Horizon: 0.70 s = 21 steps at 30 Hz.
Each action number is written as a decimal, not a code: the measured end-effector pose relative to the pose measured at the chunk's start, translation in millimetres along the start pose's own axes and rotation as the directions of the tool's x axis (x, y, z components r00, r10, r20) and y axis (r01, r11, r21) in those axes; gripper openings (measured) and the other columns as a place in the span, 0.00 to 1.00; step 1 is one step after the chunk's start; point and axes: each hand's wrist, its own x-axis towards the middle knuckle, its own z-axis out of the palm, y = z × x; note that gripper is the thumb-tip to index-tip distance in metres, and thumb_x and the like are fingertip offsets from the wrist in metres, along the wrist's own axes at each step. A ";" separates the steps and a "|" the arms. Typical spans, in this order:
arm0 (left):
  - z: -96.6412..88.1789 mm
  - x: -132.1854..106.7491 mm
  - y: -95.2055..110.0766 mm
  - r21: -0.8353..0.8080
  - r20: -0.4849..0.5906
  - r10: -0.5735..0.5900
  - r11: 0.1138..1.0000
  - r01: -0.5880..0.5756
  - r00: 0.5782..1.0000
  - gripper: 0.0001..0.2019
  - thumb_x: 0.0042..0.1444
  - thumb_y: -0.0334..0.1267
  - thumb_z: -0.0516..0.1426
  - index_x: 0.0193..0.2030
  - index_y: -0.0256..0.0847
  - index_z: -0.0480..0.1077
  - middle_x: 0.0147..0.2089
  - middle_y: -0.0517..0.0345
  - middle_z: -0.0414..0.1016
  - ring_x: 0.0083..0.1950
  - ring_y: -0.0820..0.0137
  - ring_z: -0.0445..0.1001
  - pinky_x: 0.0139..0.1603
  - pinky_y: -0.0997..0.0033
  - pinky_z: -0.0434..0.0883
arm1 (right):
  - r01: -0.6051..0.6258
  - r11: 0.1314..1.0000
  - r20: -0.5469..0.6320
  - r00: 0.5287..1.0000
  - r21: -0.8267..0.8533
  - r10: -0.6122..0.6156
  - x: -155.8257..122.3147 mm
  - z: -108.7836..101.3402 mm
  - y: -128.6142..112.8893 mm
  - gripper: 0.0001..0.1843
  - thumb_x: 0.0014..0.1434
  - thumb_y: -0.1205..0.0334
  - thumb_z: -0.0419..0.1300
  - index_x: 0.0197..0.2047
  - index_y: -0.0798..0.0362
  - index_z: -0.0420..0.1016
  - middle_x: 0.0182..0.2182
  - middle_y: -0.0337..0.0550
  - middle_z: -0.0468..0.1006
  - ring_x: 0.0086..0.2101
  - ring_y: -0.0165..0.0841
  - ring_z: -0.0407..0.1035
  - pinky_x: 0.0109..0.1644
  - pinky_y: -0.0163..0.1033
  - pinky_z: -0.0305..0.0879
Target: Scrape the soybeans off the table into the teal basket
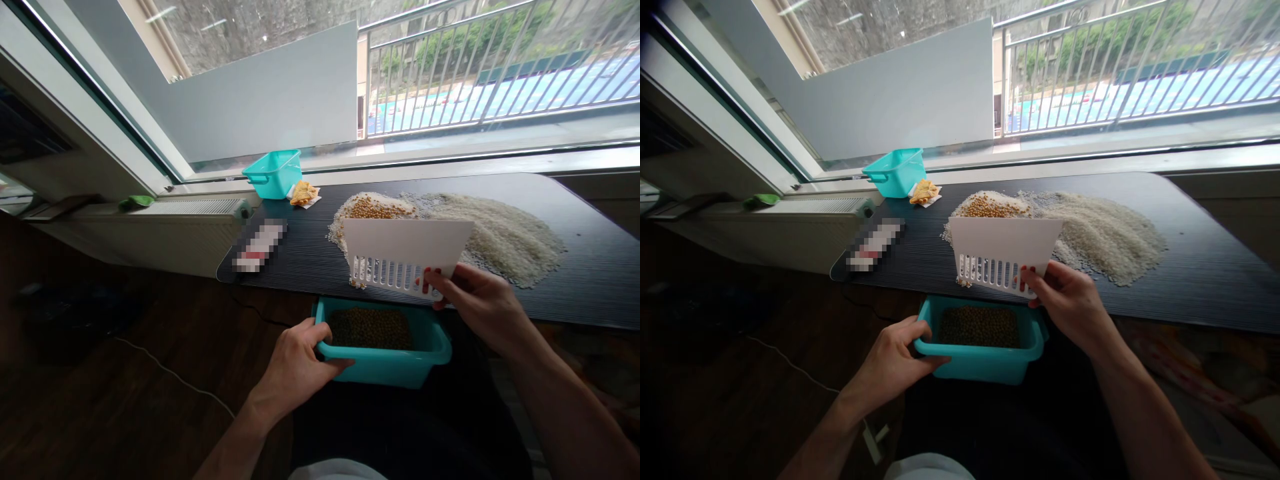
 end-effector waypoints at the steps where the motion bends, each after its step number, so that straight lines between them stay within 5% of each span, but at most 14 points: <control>1: 0.3 -0.1 -0.4 0.000 -0.003 -0.002 1.000 0.002 1.000 0.15 0.49 0.35 0.70 0.24 0.41 0.66 0.29 0.67 0.65 0.30 0.73 0.66 0.33 0.73 0.57 | -0.003 1.000 0.004 1.000 0.004 0.003 -1.4 -0.7 -1.1 0.32 0.42 0.26 0.76 0.25 0.49 0.82 0.23 0.40 0.81 0.20 0.30 0.68 0.23 0.37 0.74; 8: 1.2 -0.2 -0.6 -0.002 -0.027 0.009 1.000 -0.009 1.000 0.16 0.47 0.34 0.71 0.23 0.41 0.66 0.28 0.67 0.64 0.29 0.74 0.65 0.31 0.73 0.56 | -0.058 0.997 -0.084 0.994 0.048 0.062 -11.1 -16.5 1.2 0.35 0.35 0.25 0.79 0.28 0.49 0.86 0.24 0.43 0.84 0.21 0.31 0.69 0.23 0.37 0.74; 21: -0.1 -0.1 1.3 0.000 -0.021 -0.007 1.000 0.008 1.000 0.15 0.47 0.34 0.71 0.23 0.41 0.67 0.28 0.67 0.64 0.29 0.74 0.65 0.31 0.73 0.57 | -0.039 0.996 -0.084 0.995 0.075 0.045 -12.7 -12.7 14.0 0.32 0.40 0.28 0.79 0.30 0.49 0.87 0.25 0.42 0.84 0.20 0.29 0.66 0.25 0.38 0.75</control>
